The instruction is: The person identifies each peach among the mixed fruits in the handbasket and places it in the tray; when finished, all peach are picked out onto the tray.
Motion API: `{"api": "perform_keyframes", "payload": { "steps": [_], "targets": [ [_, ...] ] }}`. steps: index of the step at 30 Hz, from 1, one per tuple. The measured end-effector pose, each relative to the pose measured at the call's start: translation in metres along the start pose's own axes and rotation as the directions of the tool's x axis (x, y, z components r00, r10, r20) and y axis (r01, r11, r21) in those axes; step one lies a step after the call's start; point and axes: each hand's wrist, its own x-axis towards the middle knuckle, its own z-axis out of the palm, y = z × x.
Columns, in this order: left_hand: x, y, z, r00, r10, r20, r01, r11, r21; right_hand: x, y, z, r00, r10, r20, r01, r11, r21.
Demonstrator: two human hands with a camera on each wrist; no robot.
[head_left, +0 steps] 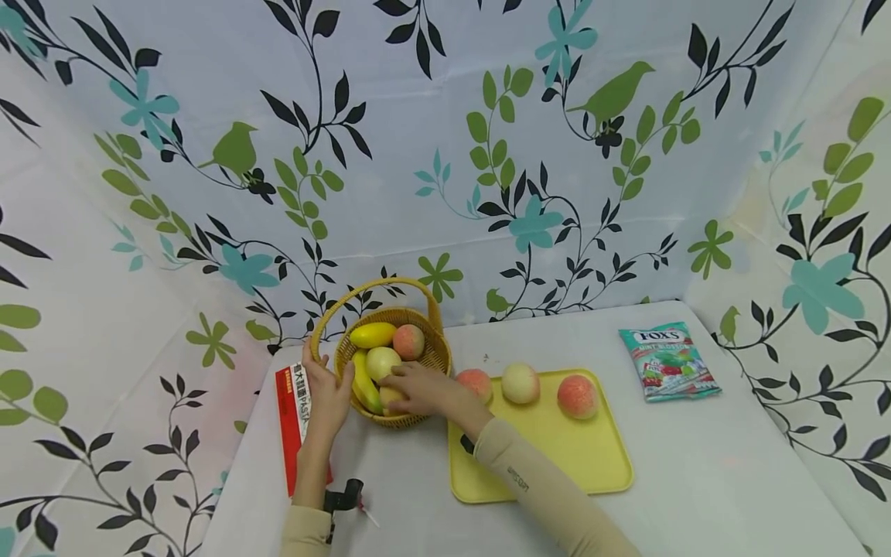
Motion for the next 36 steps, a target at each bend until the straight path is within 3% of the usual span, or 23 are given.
{"api": "perform_keyframes", "payload": {
  "steps": [17,25,30,36],
  "targets": [
    [-0.002,0.002,0.000,0.999,-0.033,0.019,0.033,0.999,0.006,0.001,-0.001,0.012,1.000,0.017,-0.019,-0.015,0.997,0.074],
    [-0.004,0.003,-0.001,0.999,-0.044,0.025,0.044,0.999,0.007,0.001,0.002,0.016,0.998,0.066,-0.002,-0.066,0.992,0.106],
    [-0.005,0.003,0.001,0.999,-0.045,0.029,0.045,0.999,0.005,-0.006,0.006,0.016,0.997,0.050,-0.051,-0.043,0.989,0.141],
    [-0.004,0.001,0.000,0.998,-0.058,0.023,0.057,0.998,0.024,-0.015,0.010,0.005,0.985,-0.011,-0.171,0.035,0.990,0.138]
  ]
}}
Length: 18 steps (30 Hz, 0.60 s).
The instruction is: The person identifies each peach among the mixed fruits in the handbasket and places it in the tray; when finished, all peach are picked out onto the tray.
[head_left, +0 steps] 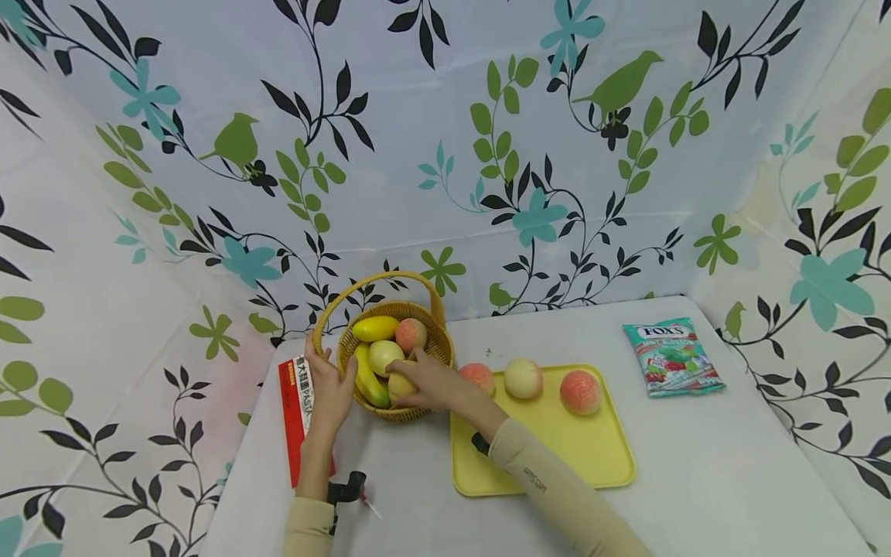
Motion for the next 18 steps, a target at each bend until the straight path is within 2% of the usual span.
{"api": "perform_keyframes", "payload": {
  "steps": [4,9,18],
  "targets": [
    [0.000,0.000,-0.001,1.000,-0.020,0.005,0.019,1.000,0.008,-0.005,0.001,-0.008,0.999,-0.016,-0.050,0.017,1.000,0.006],
    [-0.002,0.000,-0.002,0.999,-0.039,0.015,0.039,0.999,0.011,-0.014,-0.001,-0.018,0.998,0.005,-0.068,-0.004,1.000,0.026],
    [0.000,0.001,-0.001,1.000,-0.011,0.006,0.011,1.000,0.004,-0.032,-0.004,-0.038,0.995,0.005,-0.101,0.003,0.997,0.078]
  ]
}}
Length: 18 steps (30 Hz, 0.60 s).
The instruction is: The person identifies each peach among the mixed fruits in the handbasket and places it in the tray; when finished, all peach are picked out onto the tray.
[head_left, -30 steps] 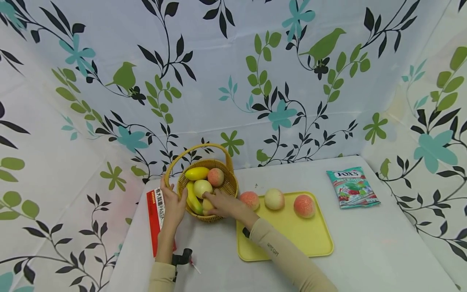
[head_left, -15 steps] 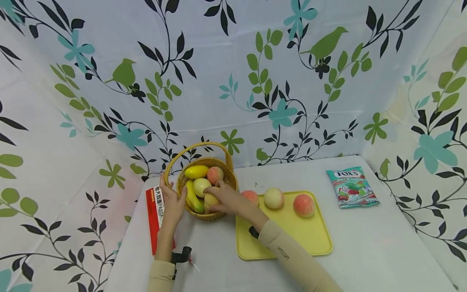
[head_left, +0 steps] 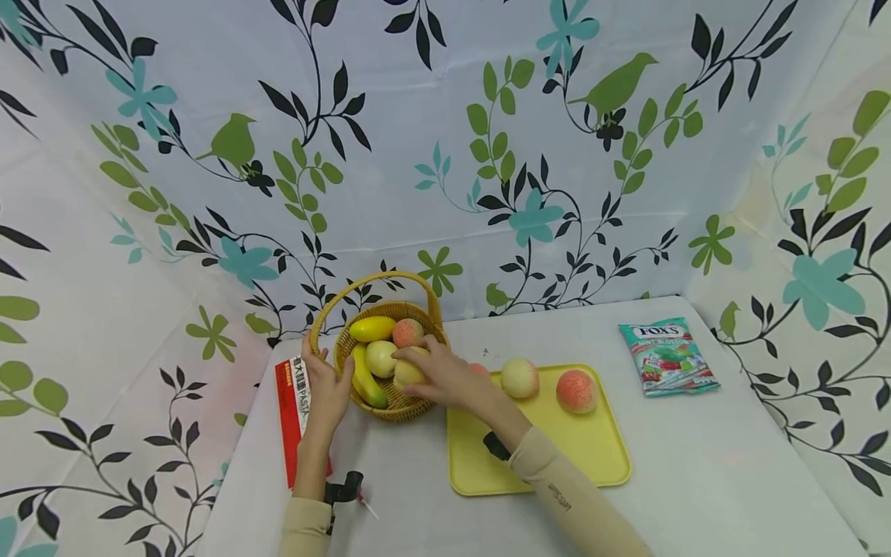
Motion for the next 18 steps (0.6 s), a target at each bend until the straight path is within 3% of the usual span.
{"api": "perform_keyframes", "payload": {
  "steps": [10,18],
  "targets": [
    [0.001,0.001,0.001,1.000,0.021,-0.008,-0.021,1.000,-0.012,-0.023,0.008,-0.029,0.999,0.022,-0.031,-0.018,0.992,0.123],
    [0.001,0.002,0.000,1.000,0.010,0.011,-0.010,1.000,-0.008,-0.055,0.025,-0.046,0.995,0.092,-0.048,-0.080,0.975,0.207]
  ]
}}
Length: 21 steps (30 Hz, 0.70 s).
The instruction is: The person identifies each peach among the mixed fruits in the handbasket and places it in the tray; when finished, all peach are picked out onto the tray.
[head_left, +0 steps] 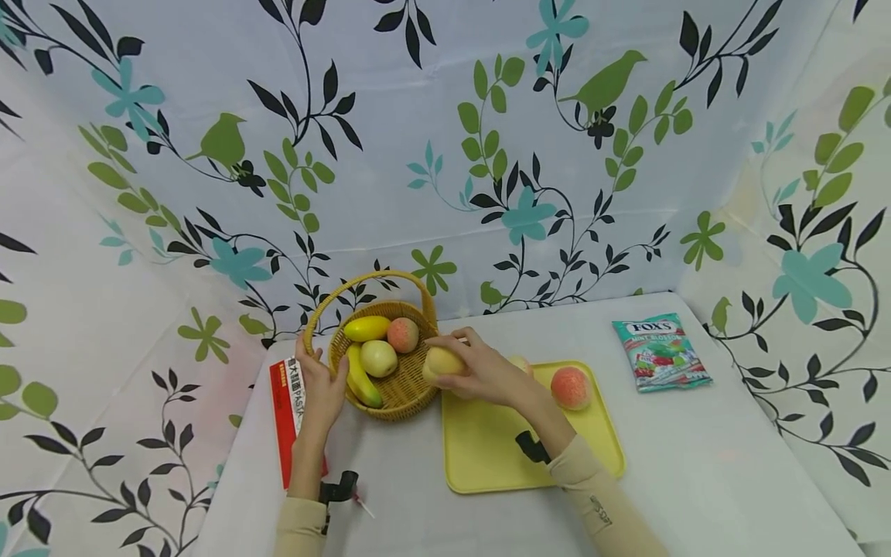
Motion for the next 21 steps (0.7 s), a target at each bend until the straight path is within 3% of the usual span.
{"api": "perform_keyframes", "payload": {
  "steps": [12,21],
  "targets": [
    [-0.001,0.004,0.000,0.999,-0.031,0.016,0.031,1.000,-0.004,-0.045,0.023,-0.021,0.994,0.077,-0.083,-0.074,0.997,0.036],
    [0.000,0.000,0.000,1.000,-0.005,-0.001,0.005,1.000,0.014,-0.073,0.031,-0.002,0.993,0.115,-0.013,-0.115,0.993,0.012]
  ]
}}
